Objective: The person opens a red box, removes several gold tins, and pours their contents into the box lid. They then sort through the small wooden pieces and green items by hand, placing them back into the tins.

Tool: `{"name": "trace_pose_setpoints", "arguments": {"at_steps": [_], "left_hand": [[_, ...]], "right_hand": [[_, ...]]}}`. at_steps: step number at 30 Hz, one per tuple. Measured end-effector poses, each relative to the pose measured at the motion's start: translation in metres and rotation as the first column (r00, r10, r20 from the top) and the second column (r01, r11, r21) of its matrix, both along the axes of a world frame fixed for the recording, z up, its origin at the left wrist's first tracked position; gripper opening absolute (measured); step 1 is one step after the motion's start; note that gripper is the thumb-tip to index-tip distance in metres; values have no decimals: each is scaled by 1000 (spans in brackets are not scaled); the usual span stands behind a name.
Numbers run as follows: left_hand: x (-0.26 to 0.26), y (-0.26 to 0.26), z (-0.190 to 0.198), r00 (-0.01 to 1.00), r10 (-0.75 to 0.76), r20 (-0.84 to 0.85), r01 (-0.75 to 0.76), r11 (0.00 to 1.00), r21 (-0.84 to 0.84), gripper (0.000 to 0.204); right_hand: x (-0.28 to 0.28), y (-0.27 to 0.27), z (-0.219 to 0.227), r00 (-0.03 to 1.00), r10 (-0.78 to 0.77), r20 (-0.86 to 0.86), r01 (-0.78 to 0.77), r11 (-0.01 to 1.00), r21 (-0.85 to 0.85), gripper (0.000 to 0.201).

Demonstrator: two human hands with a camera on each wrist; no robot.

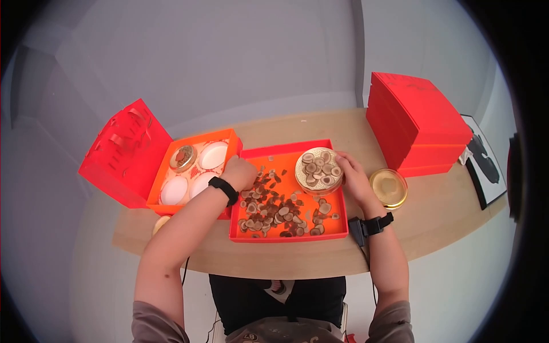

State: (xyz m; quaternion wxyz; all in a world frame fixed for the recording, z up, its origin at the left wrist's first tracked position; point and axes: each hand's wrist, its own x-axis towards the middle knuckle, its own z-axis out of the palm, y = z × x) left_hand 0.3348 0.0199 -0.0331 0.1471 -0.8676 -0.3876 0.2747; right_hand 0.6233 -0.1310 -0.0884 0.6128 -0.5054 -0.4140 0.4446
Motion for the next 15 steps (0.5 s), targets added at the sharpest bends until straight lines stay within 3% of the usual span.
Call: {"name": "trace_pose_setpoints", "arguments": {"at_steps": [7,10,15], "left_hand": [[-4,0,7,995,-45,89,44,999,16,15],[-5,-6,17,976,-69,205,68,998,10,24],[0,-16,36,963,-24,268,53,993,-103,22]], "right_hand": [[-1,-1,3,1000,-1,5,1,1000,-1,42],[-1,-1,4,1000,1,24,-1,1000,-11,42],[-1,0,4,998,-2,56,2,1000,-2,41]]}}
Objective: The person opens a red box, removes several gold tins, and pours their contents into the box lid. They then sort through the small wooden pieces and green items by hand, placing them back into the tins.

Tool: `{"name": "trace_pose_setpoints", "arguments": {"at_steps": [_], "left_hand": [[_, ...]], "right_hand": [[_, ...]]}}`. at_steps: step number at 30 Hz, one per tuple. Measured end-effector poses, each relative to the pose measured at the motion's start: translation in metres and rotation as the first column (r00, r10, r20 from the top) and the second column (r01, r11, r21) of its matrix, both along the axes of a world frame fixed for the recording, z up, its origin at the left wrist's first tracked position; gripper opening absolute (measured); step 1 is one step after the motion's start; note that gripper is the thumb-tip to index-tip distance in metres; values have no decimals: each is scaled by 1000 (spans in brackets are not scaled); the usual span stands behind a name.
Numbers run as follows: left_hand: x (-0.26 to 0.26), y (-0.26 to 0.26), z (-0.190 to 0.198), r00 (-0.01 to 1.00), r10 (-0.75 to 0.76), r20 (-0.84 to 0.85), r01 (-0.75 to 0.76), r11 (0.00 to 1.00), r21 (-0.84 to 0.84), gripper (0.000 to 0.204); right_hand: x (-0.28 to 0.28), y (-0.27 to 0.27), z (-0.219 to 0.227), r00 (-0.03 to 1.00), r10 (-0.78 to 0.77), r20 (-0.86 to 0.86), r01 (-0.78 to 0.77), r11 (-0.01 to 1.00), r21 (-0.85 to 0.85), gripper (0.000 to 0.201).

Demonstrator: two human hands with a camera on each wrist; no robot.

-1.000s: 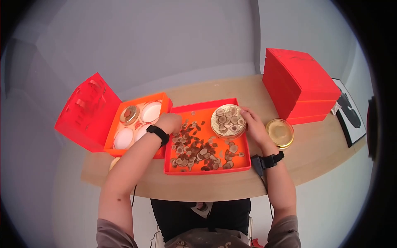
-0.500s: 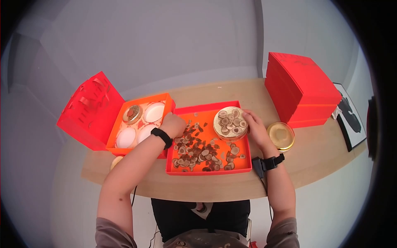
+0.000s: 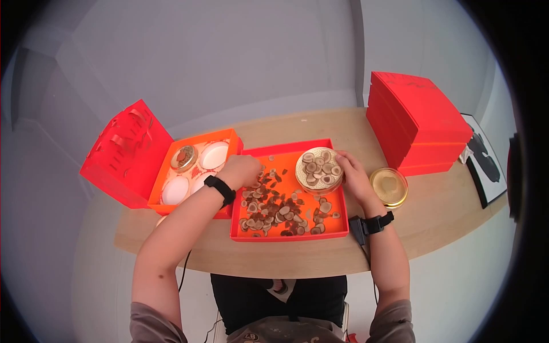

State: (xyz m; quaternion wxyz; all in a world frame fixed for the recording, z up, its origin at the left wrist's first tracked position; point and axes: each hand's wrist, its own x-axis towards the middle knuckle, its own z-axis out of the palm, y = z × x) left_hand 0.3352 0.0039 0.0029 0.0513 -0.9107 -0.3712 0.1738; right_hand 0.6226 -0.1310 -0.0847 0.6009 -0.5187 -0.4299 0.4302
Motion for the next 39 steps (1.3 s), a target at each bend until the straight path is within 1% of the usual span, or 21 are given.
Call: {"name": "trace_pose_setpoints", "arguments": {"at_steps": [1,3,4,6,7,9,10,11,12,13,15,16,17,18,19,21,25,27,33,36,39], "left_hand": [[2,0,0,1000,-1,1,1,1000,1,22],[5,2,-2,1000,23,-4,-24,993,-116,21],[5,2,-3,1000,23,-4,-23,993,-118,21],[7,2,-2,999,-1,53,12,975,-222,20],[9,3,-1,999,0,53,12,975,-223,20],[16,-1,7,993,42,110,-1,939,-344,23],[17,-1,8,993,43,113,-2,938,-345,23],[17,-1,7,975,59,214,59,861,-505,24],[17,0,7,947,92,307,134,757,-640,25],[17,2,8,947,94,307,133,757,-640,25],[13,6,3,972,104,213,40,814,-580,26],[10,6,-1,971,108,212,37,813,-581,26],[9,6,-4,995,75,62,-46,924,-379,25],[7,5,-8,993,76,-95,-90,985,-146,24],[5,4,-12,992,77,-95,-91,985,-149,24],[2,2,-17,958,137,-252,-164,983,-87,31],[10,-3,-22,935,192,-299,-223,972,-75,32],[12,-6,-21,940,127,-316,-139,990,-16,34],[12,-8,-24,952,125,-280,-123,992,23,17],[15,-7,-24,944,142,-296,-151,989,-6,15],[14,-13,-19,952,117,-281,-128,992,-20,14]], "right_hand": [[-1,0,-1,1000,-2,-20,2,1000,5,41],[-1,0,1,999,-6,-38,6,1000,10,40],[-2,-2,3,999,-6,-35,6,1000,2,40],[-2,-3,4,1000,-6,-30,6,1000,-7,40],[-2,-3,5,999,-1,-43,0,1000,-12,40],[-2,-3,3,999,6,-54,-7,1000,-21,41],[-1,-1,1,998,10,-59,-11,1000,-14,41],[0,0,-1,998,15,-63,-16,1000,-6,41],[1,2,-3,998,17,-62,-18,1000,-6,41],[2,3,-6,996,19,-88,-19,1000,-1,42],[2,3,-9,993,27,-115,-28,1000,-3,42],[2,4,-9,991,29,-134,-28,1000,8,42],[2,4,-9,988,31,-153,-28,999,20,42],[1,4,-9,988,33,-153,-31,999,18,42],[1,4,-9,988,37,-148,-34,999,21,42],[1,1,-4,989,39,-141,-36,999,24,42],[-1,-1,-1,988,37,-148,-37,999,9,40],[0,0,-3,984,45,-170,-43,999,16,40],[1,0,-3,990,43,-133,-41,999,18,40],[-1,-1,-1,985,44,-168,-42,999,15,40],[-1,-1,0,984,45,-171,-44,999,15,40]]}}
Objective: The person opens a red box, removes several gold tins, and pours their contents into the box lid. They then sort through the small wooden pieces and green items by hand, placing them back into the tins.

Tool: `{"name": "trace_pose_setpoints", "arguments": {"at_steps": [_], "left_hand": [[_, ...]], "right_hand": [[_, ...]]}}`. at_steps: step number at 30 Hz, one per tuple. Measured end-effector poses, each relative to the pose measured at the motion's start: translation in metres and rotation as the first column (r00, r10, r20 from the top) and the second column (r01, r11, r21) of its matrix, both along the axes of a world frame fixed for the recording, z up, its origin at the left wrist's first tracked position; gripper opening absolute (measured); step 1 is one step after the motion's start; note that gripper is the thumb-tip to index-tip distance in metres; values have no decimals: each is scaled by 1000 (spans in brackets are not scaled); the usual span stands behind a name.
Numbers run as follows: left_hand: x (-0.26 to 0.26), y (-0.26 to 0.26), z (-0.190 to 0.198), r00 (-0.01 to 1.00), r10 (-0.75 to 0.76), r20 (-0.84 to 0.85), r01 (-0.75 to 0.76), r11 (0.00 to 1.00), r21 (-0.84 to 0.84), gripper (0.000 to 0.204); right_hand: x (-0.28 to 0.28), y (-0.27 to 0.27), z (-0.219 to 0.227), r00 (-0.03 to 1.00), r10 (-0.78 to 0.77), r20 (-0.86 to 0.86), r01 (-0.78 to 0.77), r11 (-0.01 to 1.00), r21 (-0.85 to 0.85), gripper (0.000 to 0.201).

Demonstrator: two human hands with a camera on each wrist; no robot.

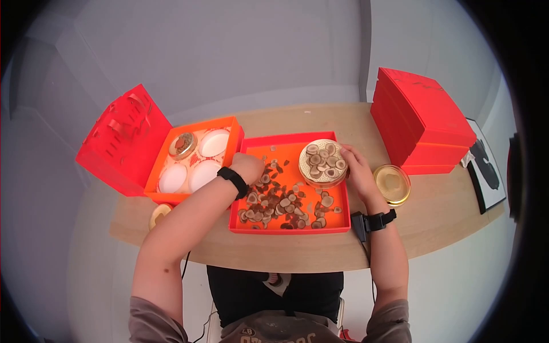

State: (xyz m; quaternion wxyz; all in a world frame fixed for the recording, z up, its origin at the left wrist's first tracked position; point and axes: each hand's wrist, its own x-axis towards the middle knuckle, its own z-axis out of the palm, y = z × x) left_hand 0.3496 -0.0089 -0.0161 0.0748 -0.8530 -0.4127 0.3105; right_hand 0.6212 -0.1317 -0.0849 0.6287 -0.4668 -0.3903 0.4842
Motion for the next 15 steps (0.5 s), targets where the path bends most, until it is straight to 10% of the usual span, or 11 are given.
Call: {"name": "trace_pose_setpoints", "arguments": {"at_steps": [15], "left_hand": [[-9,26,8,956,-67,285,87,994,-60,19]], "right_hand": [[1,0,4,999,-1,43,1,1000,-13,39]]}}
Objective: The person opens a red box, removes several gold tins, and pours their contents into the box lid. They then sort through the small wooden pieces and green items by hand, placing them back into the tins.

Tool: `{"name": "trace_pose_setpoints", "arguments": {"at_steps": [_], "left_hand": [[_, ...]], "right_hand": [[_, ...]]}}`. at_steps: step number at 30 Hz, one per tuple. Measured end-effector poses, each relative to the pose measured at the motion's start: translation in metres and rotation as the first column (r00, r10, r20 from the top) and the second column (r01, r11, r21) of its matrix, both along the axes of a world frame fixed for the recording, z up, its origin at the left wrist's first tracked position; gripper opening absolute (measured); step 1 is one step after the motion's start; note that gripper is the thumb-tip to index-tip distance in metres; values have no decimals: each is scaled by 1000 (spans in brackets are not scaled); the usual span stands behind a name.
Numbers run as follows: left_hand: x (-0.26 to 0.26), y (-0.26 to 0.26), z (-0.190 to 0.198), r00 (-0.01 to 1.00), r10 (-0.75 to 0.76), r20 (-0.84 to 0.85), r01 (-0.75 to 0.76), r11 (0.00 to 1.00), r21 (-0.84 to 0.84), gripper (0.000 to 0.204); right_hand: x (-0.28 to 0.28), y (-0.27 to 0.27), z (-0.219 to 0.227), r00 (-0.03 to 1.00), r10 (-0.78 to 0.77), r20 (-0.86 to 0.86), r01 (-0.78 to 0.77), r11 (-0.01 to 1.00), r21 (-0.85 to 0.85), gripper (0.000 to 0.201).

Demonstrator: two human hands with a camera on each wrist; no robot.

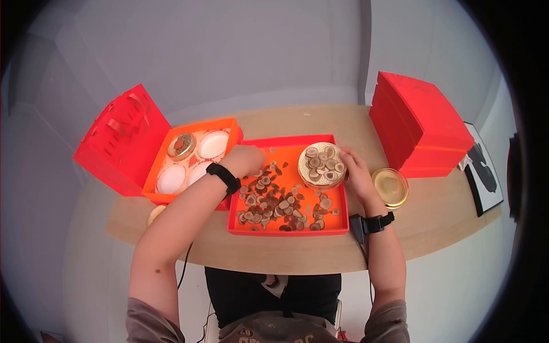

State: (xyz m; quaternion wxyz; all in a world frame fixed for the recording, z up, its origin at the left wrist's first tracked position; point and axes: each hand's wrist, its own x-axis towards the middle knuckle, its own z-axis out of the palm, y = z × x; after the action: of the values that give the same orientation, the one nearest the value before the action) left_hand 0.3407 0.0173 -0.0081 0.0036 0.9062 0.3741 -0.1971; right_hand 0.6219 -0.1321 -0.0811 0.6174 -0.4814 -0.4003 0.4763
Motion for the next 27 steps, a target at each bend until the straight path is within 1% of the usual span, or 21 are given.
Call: {"name": "trace_pose_setpoints", "arguments": {"at_steps": [1,3,4,6,7,9,12,14,17,19,21,22,23,24,25,26,27], "left_hand": [[2,1,2,1000,2,3,-2,1000,3,19],[8,2,-4,992,-42,115,62,983,-174,30],[8,2,-7,992,-39,121,60,983,-174,30],[8,-1,-17,990,-67,127,79,993,-91,32],[8,-2,-20,989,-63,131,76,993,-94,32],[9,-3,-22,995,-77,67,81,995,-59,31],[9,-10,-17,997,-66,43,67,997,-33,27],[9,-12,-14,998,-51,31,53,998,-45,25],[5,-8,-12,1000,-17,25,19,996,-86,24],[1,-2,-9,999,-2,32,6,994,-110,25],[-1,6,0,996,34,77,-18,980,-197,27],[-3,10,5,997,23,78,-7,981,-195,27],[-5,12,13,978,6,207,47,967,-251,26],[-1,8,25,943,-5,333,112,947,-300,25],[3,4,37,916,218,336,-38,882,-470,26],[11,-1,45,918,202,341,-18,882,-472,26],[17,-5,52,892,238,383,-8,859,-512,25]], "right_hand": [[-1,0,2,1000,-7,-2,7,1000,-9,39],[-3,-2,3,1000,-11,-1,11,1000,-22,39],[-3,-2,4,1000,-12,-2,11,1000,-23,38],[-3,-4,3,1000,-9,1,9,999,-34,38],[-4,-4,3,1000,-12,-20,12,1000,-26,38],[-4,-3,2,999,-15,-41,15,1000,-18,38],[-1,-2,2,999,0,-32,0,1000,-12,38],[-1,-3,3,1000,-11,5,12,999,-38,39],[-4,-5,5,999,-33,21,33,999,-22,39],[-4,-5,4,1000,-27,5,27,999,-21,39],[-3,-4,3,1000,-28,-9,28,999,-17,39],[-1,-2,0,999,-16,37,17,1000,-24,39],[2,-1,-2,996,-9,84,12,999,-33,39],[4,0,-5,996,-29,86,32,999,-33,39],[4,2,-8,996,-28,89,29,999,-18,39],[2,2,-7,995,-23,95,24,1000,-2,39],[0,-1,-1,996,-13,83,14,1000,-8,39]]}}
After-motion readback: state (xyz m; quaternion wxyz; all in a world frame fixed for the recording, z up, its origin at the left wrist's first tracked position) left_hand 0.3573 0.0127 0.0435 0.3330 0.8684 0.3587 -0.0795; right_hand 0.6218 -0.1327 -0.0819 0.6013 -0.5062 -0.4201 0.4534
